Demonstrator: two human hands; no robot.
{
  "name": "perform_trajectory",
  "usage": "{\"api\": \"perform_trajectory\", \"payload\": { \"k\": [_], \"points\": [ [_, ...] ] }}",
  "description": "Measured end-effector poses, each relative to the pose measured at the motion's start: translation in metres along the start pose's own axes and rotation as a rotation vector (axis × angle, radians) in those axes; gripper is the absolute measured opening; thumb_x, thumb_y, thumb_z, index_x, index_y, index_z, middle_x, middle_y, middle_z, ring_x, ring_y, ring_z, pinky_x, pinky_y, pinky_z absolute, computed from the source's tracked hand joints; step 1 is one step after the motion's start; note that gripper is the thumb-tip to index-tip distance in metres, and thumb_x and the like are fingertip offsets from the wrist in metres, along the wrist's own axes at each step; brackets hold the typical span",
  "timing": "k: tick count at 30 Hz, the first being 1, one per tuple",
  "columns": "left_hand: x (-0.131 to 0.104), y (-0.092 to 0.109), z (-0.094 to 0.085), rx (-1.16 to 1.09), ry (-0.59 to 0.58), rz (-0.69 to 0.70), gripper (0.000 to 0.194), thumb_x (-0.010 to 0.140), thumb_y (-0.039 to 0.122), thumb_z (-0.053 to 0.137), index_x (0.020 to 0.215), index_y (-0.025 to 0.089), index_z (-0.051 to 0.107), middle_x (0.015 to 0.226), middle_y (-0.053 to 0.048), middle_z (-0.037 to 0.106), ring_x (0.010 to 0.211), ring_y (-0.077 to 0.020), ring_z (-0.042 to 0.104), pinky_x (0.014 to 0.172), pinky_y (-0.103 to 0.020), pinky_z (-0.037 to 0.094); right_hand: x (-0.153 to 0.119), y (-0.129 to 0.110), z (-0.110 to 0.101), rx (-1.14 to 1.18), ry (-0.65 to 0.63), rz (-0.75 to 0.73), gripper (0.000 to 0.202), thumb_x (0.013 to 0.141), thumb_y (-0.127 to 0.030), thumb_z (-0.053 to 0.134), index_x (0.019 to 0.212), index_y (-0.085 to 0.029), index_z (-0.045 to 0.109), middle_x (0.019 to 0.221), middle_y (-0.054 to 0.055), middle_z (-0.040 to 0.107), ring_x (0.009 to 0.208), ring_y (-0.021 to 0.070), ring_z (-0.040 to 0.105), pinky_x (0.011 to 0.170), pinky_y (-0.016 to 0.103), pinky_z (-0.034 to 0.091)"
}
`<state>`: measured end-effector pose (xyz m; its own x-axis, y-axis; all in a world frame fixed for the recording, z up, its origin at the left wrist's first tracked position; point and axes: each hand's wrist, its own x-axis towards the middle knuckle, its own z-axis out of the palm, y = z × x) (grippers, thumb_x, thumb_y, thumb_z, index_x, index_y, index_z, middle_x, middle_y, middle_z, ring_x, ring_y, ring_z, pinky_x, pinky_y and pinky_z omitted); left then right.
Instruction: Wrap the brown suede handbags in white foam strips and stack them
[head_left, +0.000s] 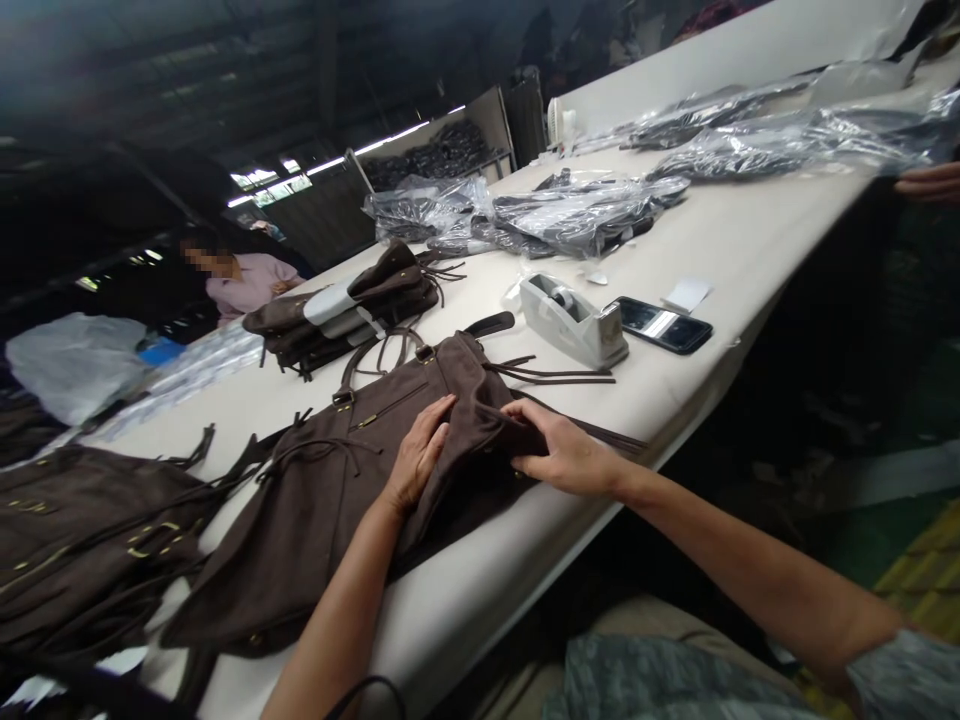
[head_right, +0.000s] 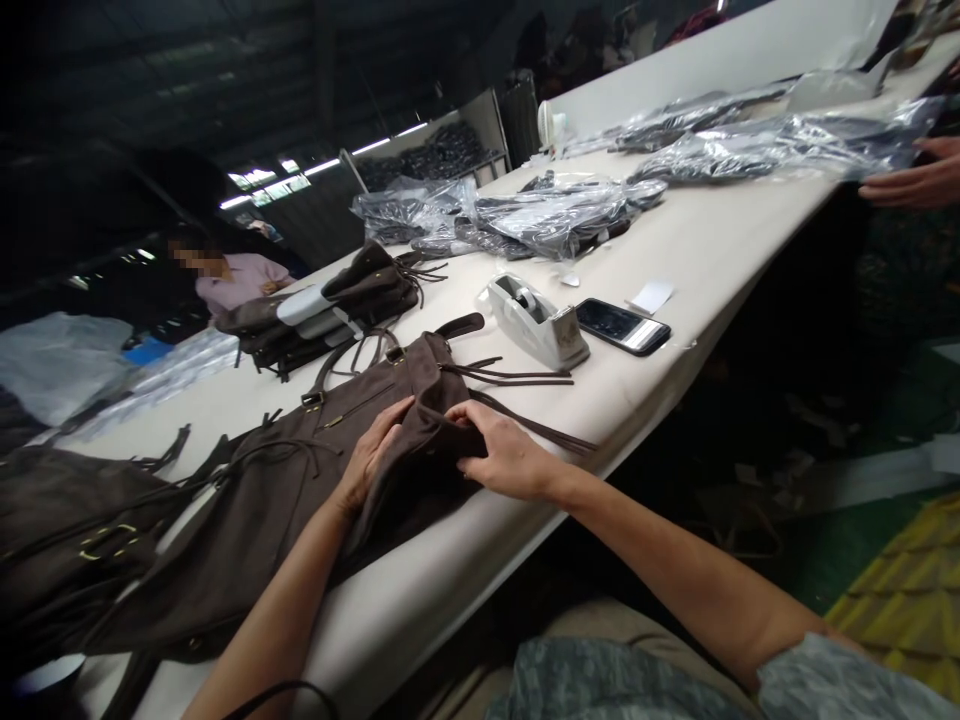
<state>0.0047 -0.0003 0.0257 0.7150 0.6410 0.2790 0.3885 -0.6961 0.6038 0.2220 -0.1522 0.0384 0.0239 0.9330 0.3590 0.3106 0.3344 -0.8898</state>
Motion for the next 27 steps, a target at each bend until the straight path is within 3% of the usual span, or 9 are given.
{"api": "perform_trajectory", "payload": {
  "k": [3, 6, 9, 11, 14, 17, 23, 27],
  "points": [
    [-0.006, 0.013, -0.007, -0.127, -0.017, 0.014, 0.056, 0.097, 0.052, 0.037, 0.142, 0.019, 0.048, 0.147, -0.009, 0.047, 0.139, -0.0253, 0.040, 0.121, -0.044, 0.025, -0.005, 0.007, 0.001, -0.050, -0.010, -0.004, 0.036, 0.071, -0.003, 0.063, 0.103, -0.018, 0.058, 0.097, 0.002, 0.062, 0.090, 0.0179, 0.058, 0.082, 0.030, 0.046],
    [-0.014, 0.030, -0.012, -0.267, -0.066, 0.085, 0.066, 0.094, 0.061, 0.038, 0.145, 0.019, 0.044, 0.151, -0.011, 0.043, 0.141, -0.0288, 0.036, 0.121, -0.046, 0.023, -0.002, 0.013, 0.010, -0.109, 0.082, -0.143, 0.022, 0.076, -0.004, 0.061, 0.094, -0.018, 0.059, 0.091, 0.002, 0.060, 0.087, 0.0183, 0.057, 0.080, 0.030, 0.047],
    [-0.022, 0.046, -0.009, -0.202, -0.130, 0.130, 0.085, 0.081, 0.066, 0.061, 0.149, 0.022, 0.037, 0.155, -0.011, 0.036, 0.144, -0.0321, 0.032, 0.121, -0.048, 0.024, 0.001, 0.019, 0.020, -0.200, 0.139, -0.317, 0.019, 0.082, -0.003, 0.055, 0.092, -0.018, 0.060, 0.091, 0.005, 0.059, 0.091, 0.0203, 0.056, 0.083, 0.033, 0.049],
    [-0.026, 0.053, -0.003, -0.086, -0.131, 0.122, 0.091, 0.076, 0.057, 0.073, 0.151, 0.024, 0.033, 0.155, -0.011, 0.036, 0.143, -0.0311, 0.034, 0.121, -0.048, 0.026, -0.002, 0.025, 0.023, -0.225, 0.135, -0.385, 0.022, 0.084, -0.002, 0.052, 0.097, -0.017, 0.062, 0.096, 0.008, 0.061, 0.095, 0.0217, 0.056, 0.087, 0.035, 0.050],
    [-0.027, 0.056, 0.005, -0.009, -0.073, 0.125, 0.067, 0.091, 0.042, 0.059, 0.151, 0.025, 0.035, 0.149, -0.008, 0.046, 0.137, -0.0249, 0.044, 0.119, -0.045, 0.032, -0.010, 0.033, 0.016, -0.201, 0.038, -0.393, 0.033, 0.086, -0.004, 0.052, 0.116, -0.016, 0.061, 0.113, 0.012, 0.064, 0.110, 0.0233, 0.057, 0.099, 0.040, 0.048],
    [-0.027, 0.054, 0.009, -0.022, -0.055, 0.185, 0.049, 0.099, 0.031, 0.045, 0.148, 0.029, 0.040, 0.146, -0.003, 0.050, 0.134, -0.0194, 0.048, 0.118, -0.041, 0.035, -0.013, 0.035, -0.002, -0.202, -0.144, -0.288, 0.045, 0.086, -0.010, 0.058, 0.130, -0.015, 0.057, 0.127, 0.013, 0.062, 0.122, 0.0243, 0.055, 0.108, 0.041, 0.042],
    [-0.025, 0.052, 0.009, 0.021, -0.112, 0.293, 0.047, 0.096, 0.026, 0.051, 0.143, 0.030, 0.047, 0.144, -0.001, 0.052, 0.137, -0.0203, 0.044, 0.119, -0.044, 0.033, 0.013, 0.029, -0.030, -0.196, -0.488, -0.118, 0.046, 0.081, -0.014, 0.063, 0.127, -0.016, 0.062, 0.122, 0.007, 0.066, 0.109, 0.0218, 0.062, 0.099, 0.033, 0.047],
    [-0.024, 0.050, 0.011, 0.018, -0.096, 0.361, 0.050, 0.094, 0.020, 0.055, 0.142, 0.031, 0.048, 0.137, -0.001, 0.059, 0.129, -0.0199, 0.053, 0.116, -0.042, 0.040, 0.027, 0.030, -0.030, -0.229, -0.532, -0.183, 0.045, 0.076, 0.001, 0.049, 0.110, -0.020, 0.070, 0.119, 0.003, 0.066, 0.116, 0.0188, 0.057, 0.104, 0.031, 0.041]
  ]
}}
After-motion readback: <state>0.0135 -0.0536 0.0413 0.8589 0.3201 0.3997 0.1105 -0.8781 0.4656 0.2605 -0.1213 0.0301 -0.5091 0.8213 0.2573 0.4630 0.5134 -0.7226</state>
